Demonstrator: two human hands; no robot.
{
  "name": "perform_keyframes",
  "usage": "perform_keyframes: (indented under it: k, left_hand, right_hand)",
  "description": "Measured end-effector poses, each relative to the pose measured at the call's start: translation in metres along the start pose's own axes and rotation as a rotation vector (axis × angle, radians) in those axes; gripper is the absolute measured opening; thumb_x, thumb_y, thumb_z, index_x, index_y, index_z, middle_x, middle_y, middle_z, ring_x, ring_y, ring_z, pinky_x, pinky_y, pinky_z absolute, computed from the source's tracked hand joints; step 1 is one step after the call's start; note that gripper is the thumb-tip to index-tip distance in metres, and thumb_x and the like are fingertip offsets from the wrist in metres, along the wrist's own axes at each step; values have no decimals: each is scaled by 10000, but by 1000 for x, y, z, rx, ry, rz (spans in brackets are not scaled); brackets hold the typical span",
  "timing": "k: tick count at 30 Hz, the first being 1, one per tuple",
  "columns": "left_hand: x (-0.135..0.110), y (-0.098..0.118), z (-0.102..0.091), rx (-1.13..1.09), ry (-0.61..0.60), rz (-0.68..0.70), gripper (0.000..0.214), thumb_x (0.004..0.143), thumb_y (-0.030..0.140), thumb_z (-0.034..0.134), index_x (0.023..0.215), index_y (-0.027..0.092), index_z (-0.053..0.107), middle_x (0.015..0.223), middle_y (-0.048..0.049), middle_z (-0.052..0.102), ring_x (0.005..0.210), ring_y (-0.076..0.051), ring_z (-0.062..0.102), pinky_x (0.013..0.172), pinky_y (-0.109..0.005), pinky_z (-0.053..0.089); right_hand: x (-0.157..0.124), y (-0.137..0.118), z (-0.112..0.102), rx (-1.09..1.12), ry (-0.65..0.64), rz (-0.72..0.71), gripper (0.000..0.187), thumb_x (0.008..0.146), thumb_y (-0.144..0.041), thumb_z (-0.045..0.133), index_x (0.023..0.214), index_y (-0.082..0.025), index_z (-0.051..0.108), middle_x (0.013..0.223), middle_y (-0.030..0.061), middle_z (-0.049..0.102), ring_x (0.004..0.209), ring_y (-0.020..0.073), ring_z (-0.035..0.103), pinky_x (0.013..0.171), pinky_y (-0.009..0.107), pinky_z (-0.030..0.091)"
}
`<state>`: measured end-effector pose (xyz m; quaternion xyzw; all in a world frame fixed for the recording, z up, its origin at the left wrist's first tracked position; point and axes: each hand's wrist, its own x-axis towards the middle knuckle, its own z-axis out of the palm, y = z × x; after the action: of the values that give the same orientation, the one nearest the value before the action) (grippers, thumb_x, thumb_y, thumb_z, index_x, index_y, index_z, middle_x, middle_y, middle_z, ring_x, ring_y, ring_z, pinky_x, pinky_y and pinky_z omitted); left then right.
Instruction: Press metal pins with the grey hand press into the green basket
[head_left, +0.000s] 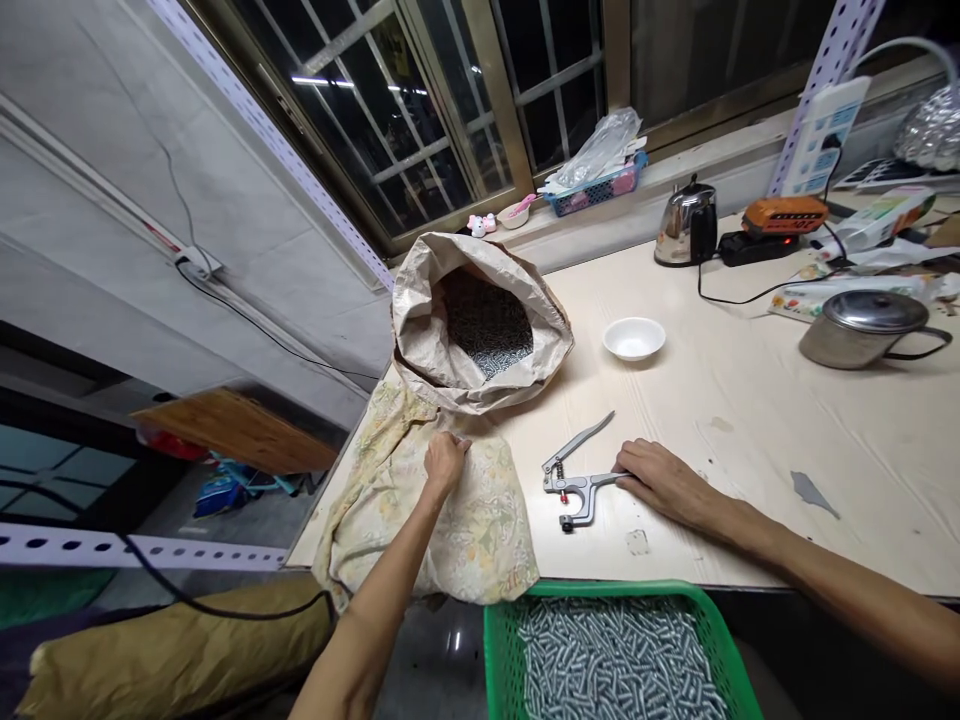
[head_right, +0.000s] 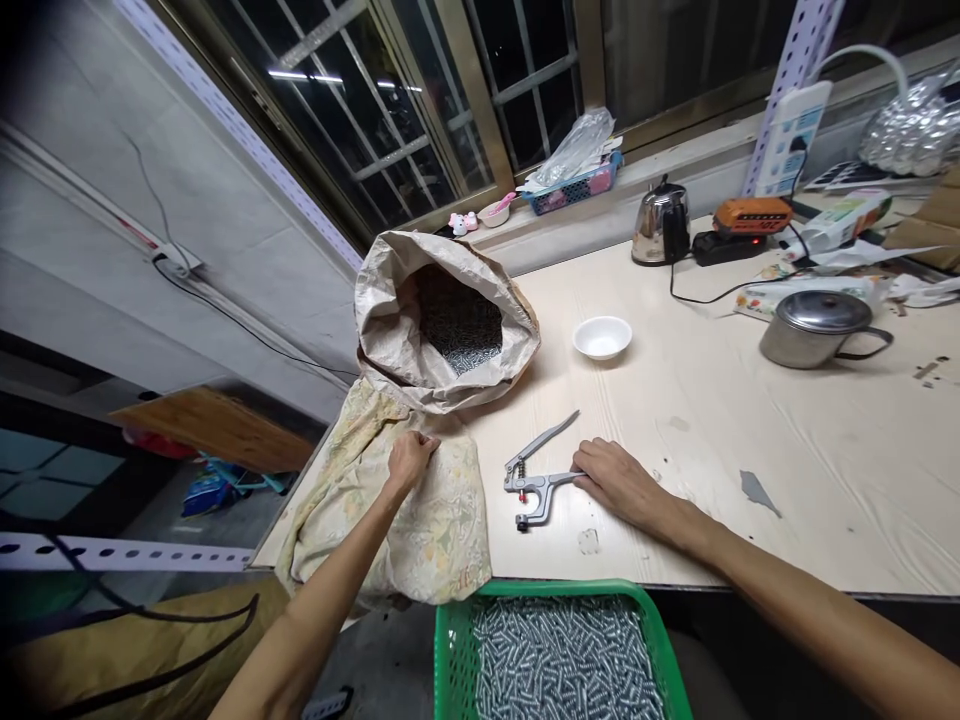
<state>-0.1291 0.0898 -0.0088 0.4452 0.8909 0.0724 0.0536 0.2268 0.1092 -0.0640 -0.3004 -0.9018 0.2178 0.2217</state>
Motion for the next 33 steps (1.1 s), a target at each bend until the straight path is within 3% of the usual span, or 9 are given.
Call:
perform_keyframes:
  k: [3, 6, 11, 14, 17, 21, 26, 33]
  left_hand:
    - [0, -1, -7, -43, -8, 33, 155, 759, 220, 595, 609, 181, 597, 669, -73, 675, 778, -231, 651, 644, -268, 400]
    - [-14, 1, -18, -100, -14, 96, 169, 789, 247, 549, 658, 172, 625, 677, -63, 677, 768, -211, 648, 660, -256, 418]
    - [-84, 22, -19, -477, -166, 167, 292, 799, 417, 552, 785, 157, 683, 536, 1, 605, 540, -155, 581, 573, -238, 427]
    - [-129, 38, -5, -710, -253, 164, 360, 748, 493, 610, 809, 151, 708, 540, 7, 610, 531, -144, 561, 561, -238, 429]
    - [-154, 49, 14, -770, -254, 128, 398, 734, 521, 617, 820, 147, 725, 642, -27, 667, 605, -161, 594, 568, -245, 443]
    - [-160, 52, 30, -736, -200, 151, 349, 754, 477, 598, 782, 155, 728, 748, -58, 704, 717, -190, 635, 634, -260, 470]
    - [-160, 52, 29, -672, -144, 233, 329, 764, 461, 581, 761, 168, 731, 750, -53, 709, 713, -189, 636, 701, -278, 472]
    - [-150, 52, 27, -602, -263, 203, 394, 715, 514, 601, 760, 145, 733, 720, -61, 710, 674, -192, 614, 643, -272, 426]
  right_hand:
    - [1, -1, -1, -51, -6, -13, 172, 958, -239, 438, 807, -215, 517, 866, 55, 589, 792, 195, 523, 709, 339, 404]
    - [0, -2, -1, -138, 15, -65, 183, 970, -234, 422, 823, -203, 527, 867, 52, 590, 789, 189, 515, 719, 332, 369]
    - [-2, -4, -4, -289, 101, -165, 236, 989, -230, 392, 839, -188, 569, 822, 43, 592, 784, 180, 476, 762, 339, 299]
    - [-1, -8, -5, -397, 117, -182, 294, 999, -217, 349, 809, -195, 573, 771, 30, 576, 747, 175, 429, 765, 344, 265]
    - [-1, -12, -6, -484, 111, -202, 330, 1002, -177, 310, 791, -199, 562, 740, 16, 558, 727, 168, 401, 771, 345, 247]
    - [-2, -14, -6, -522, 144, -241, 328, 997, -137, 314, 773, -197, 546, 719, 1, 554, 706, 156, 390, 776, 338, 247]
    - [-2, -13, -5, -555, 236, -271, 305, 979, -106, 354, 742, -195, 524, 690, -10, 539, 681, 150, 371, 776, 334, 243]
    - [-1, -10, -1, -554, 249, -281, 288, 979, -116, 376, 735, -185, 511, 689, -11, 540, 680, 144, 376, 766, 337, 237]
